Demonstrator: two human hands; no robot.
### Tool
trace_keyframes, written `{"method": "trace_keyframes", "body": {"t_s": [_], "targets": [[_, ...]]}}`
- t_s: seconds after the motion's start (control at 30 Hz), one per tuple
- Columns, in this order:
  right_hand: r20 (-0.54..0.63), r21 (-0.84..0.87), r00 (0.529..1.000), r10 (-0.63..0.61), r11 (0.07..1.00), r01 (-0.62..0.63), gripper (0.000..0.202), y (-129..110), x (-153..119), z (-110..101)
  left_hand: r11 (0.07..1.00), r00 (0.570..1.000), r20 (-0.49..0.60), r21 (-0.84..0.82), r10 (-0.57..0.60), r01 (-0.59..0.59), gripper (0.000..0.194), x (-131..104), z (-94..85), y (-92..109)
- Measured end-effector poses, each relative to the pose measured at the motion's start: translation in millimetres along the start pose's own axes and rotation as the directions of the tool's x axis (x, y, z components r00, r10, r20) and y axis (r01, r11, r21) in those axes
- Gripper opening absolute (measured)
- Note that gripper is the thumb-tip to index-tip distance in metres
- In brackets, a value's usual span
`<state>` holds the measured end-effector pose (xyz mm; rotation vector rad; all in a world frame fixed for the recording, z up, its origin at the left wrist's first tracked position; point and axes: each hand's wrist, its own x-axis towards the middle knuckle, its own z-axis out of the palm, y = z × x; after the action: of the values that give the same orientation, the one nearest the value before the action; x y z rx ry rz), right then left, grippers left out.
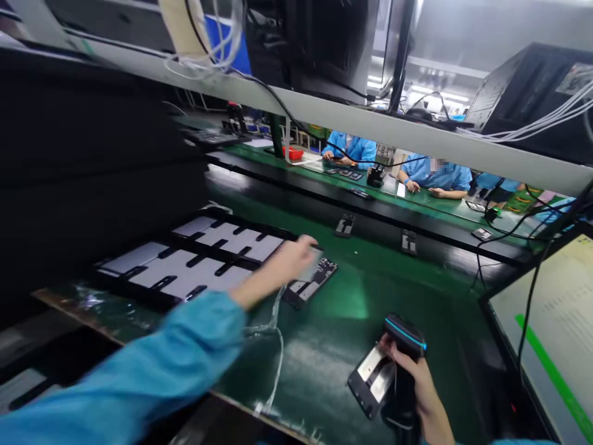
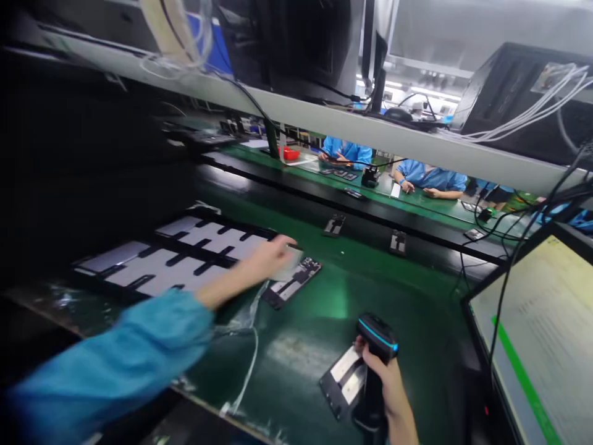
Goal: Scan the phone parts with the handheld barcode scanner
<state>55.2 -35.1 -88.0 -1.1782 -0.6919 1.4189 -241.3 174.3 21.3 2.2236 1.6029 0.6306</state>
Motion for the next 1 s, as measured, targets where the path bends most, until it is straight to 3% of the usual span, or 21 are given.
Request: {"method": "trace_keyframes", "body": {"t_s": [0.13, 0.23, 0.47, 0.73, 0.9, 1.0], "targets": [[-0.018, -0.002, 1.0, -0.02, 1.0, 0.02, 0.046, 2.5, -4.0, 10.5, 0.976, 0.977, 0.094, -0.116, 0.193, -0.182, 0.031, -6.6, 79.4, 57.9], [0.011, -0.03, 0.999, -0.036, 0.999, 0.036, 0.041, 3.6, -4.7, 12.1, 0.958, 0.964, 0.094, -0.169, 0.248, -0.23, 0.031, -6.8, 107.1, 72.2], [0.0, -0.001, 0.999, -0.043, 0.999, 0.043, 0.038, 5.2, -3.1, 10.8, 0.941, 0.959, 0.07, -0.222, 0.275, -0.253, 0.03, -5.4, 113.6, 66.6], [0.023, 0.006, 0.999, -0.041, 0.999, 0.041, 0.038, 3.3, -2.5, 8.9, 0.923, 0.955, 0.074, -0.287, 0.289, -0.257, 0.03, -5.0, 133.7, 59.6], [0.035, 0.03, 0.999, -0.026, 0.999, 0.025, 0.042, 4.8, -4.0, 5.2, 0.906, 0.957, 0.064, -0.346, 0.284, -0.245, 0.032, 1.6, 130.6, 54.8], [0.031, 0.09, 0.999, -0.027, 0.996, 0.024, 0.041, 3.4, -1.1, -2.0, 0.889, 0.953, 0.089, -0.396, 0.288, -0.231, 0.037, -7.2, 128.4, 53.3]]}}
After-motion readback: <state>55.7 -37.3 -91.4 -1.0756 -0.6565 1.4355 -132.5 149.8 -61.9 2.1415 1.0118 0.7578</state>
